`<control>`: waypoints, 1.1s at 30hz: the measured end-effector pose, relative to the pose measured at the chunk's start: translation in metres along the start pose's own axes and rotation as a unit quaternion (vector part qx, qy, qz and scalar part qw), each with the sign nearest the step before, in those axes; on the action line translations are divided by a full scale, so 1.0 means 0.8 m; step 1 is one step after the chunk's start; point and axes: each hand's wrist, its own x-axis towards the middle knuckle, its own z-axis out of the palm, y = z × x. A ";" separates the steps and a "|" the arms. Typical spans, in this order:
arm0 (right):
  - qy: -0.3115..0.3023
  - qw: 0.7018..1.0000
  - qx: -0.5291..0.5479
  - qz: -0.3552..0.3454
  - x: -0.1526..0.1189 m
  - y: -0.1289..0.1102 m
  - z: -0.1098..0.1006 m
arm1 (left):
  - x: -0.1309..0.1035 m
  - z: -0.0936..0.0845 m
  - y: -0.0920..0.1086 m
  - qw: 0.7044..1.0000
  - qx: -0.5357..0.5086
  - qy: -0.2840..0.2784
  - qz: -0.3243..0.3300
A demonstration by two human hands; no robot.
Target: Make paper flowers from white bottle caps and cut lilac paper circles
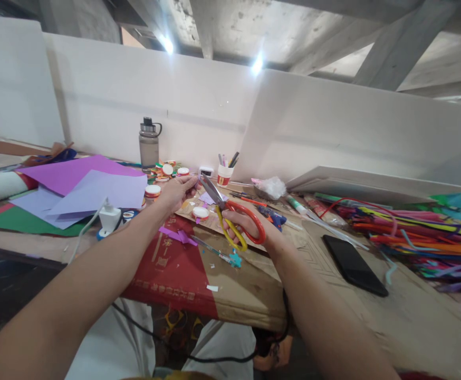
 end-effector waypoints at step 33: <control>0.018 0.990 0.127 0.066 0.003 -0.009 0.024 | 0.001 0.001 -0.006 1.000 -0.010 -0.025 -0.001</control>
